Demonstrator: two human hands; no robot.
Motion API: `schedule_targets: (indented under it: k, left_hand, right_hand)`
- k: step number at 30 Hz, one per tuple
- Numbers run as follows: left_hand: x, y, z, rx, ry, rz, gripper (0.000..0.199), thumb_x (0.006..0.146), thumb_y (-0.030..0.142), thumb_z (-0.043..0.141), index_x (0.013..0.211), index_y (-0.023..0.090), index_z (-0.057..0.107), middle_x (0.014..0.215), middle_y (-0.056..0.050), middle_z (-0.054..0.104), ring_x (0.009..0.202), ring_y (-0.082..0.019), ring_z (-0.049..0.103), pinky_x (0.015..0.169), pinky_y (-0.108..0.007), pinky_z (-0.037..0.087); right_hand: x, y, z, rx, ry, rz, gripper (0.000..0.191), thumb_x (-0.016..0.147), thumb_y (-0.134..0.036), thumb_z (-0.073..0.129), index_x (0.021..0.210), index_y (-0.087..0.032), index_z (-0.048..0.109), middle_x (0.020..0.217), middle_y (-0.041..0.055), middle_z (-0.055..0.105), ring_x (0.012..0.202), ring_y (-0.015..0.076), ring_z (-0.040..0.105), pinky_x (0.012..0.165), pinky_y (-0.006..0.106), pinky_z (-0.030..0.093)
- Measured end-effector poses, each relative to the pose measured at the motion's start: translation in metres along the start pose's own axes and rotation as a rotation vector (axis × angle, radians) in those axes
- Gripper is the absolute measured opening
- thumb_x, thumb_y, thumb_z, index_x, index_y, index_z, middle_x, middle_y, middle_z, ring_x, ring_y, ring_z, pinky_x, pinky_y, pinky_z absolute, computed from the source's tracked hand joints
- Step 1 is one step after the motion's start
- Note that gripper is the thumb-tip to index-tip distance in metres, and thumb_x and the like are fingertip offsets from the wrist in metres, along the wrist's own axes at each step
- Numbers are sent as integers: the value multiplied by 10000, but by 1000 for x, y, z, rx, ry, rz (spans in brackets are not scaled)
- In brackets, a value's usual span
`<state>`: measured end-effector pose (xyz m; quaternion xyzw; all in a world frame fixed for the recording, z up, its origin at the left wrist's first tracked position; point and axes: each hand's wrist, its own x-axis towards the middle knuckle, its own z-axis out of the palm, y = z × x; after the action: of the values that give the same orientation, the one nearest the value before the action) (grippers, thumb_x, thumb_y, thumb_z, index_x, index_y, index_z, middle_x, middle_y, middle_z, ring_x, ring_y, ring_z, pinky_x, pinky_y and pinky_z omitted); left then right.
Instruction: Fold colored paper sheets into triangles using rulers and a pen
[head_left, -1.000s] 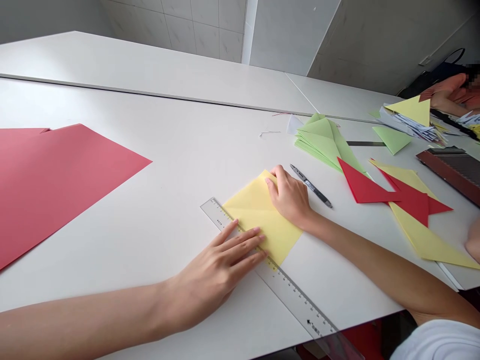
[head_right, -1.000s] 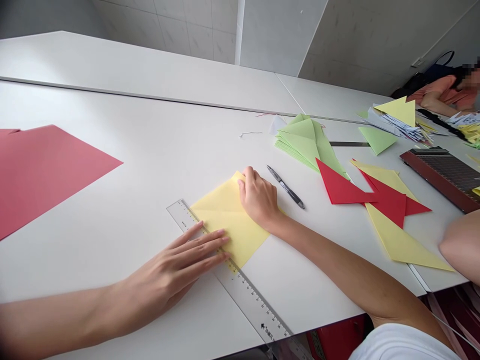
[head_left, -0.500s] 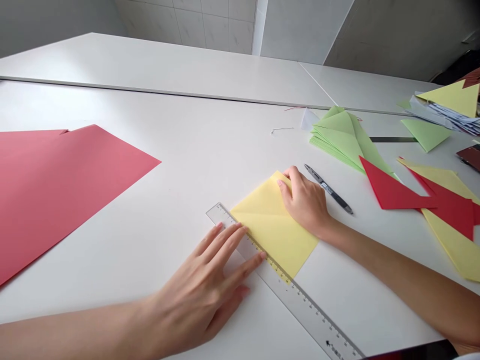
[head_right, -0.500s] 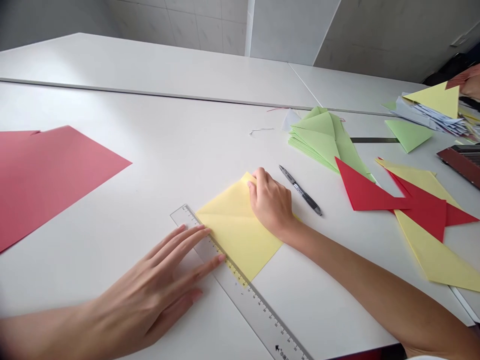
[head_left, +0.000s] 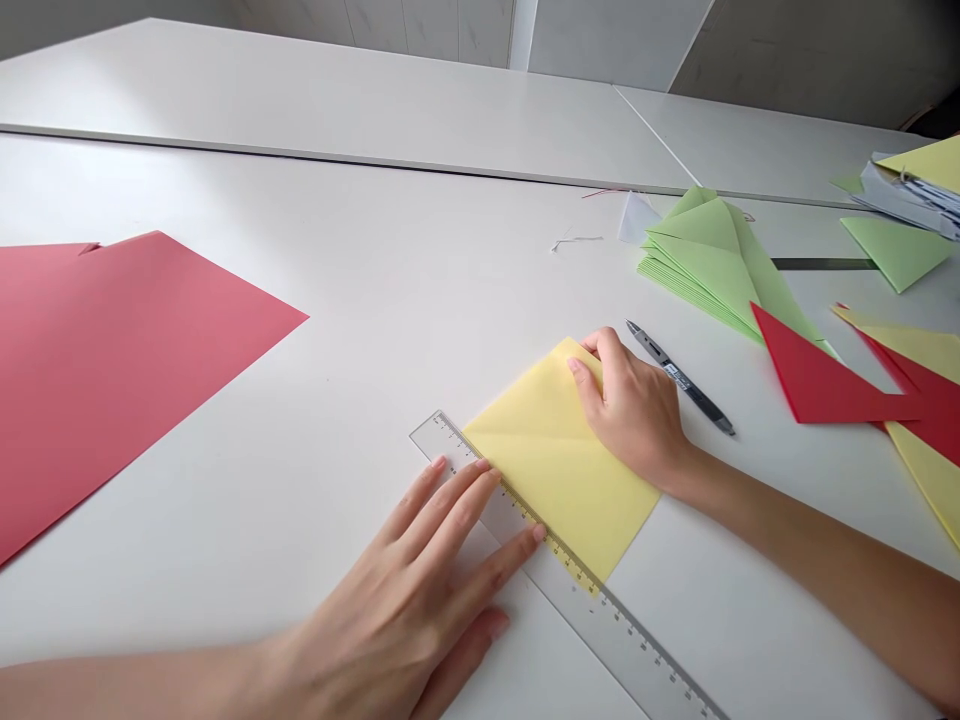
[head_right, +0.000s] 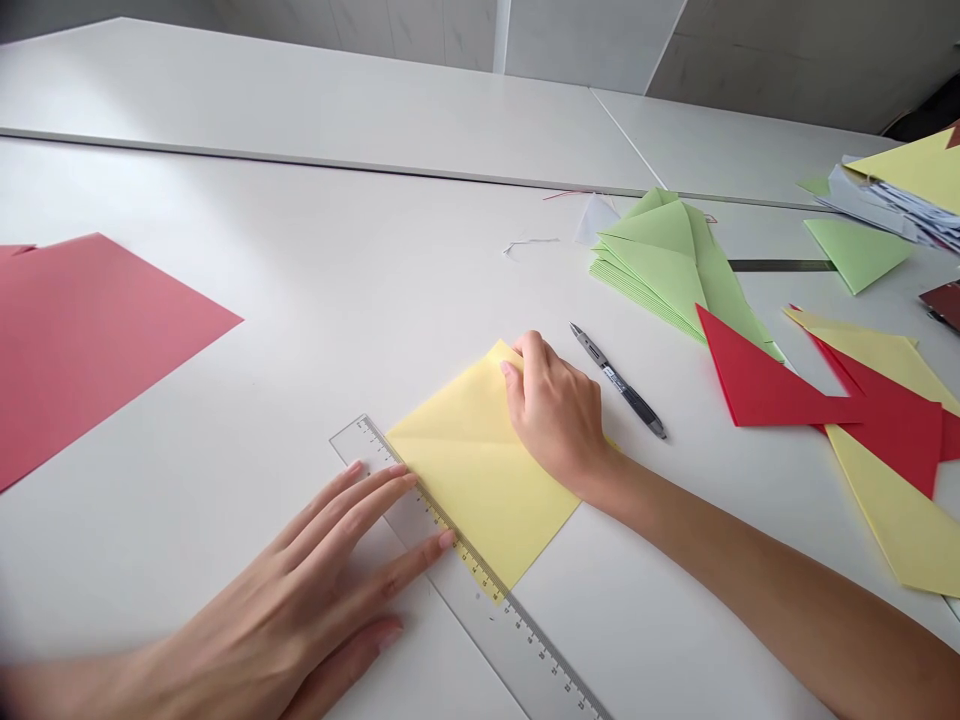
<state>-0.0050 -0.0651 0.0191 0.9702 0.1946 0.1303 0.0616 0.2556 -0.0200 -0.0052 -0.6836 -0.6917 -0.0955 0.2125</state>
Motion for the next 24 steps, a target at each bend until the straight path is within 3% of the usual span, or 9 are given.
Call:
schedule_targets:
  k: [12,24]
  left_hand:
    - [2,-1,-1,-13,13,-13,505,933,194,464,1437,207,430,1472,-155,357,1402,-320,301,1113,-515,371]
    - [3,-2,-1,-10,4,2,523,929,183,470,1448,196,411,1472,-186,310,1419,-328,243,1067,-540,414]
  right_hand:
    - [0,-1,-1,6,-7,11,117,955,-310,423,920,-209,473,740,24,634,604,202,590,509,282,289]
    - [1,-1,0,-12,1,1,111,954,-298,443,941,-197,488,757,28,649,620,206,612,506,280,286]
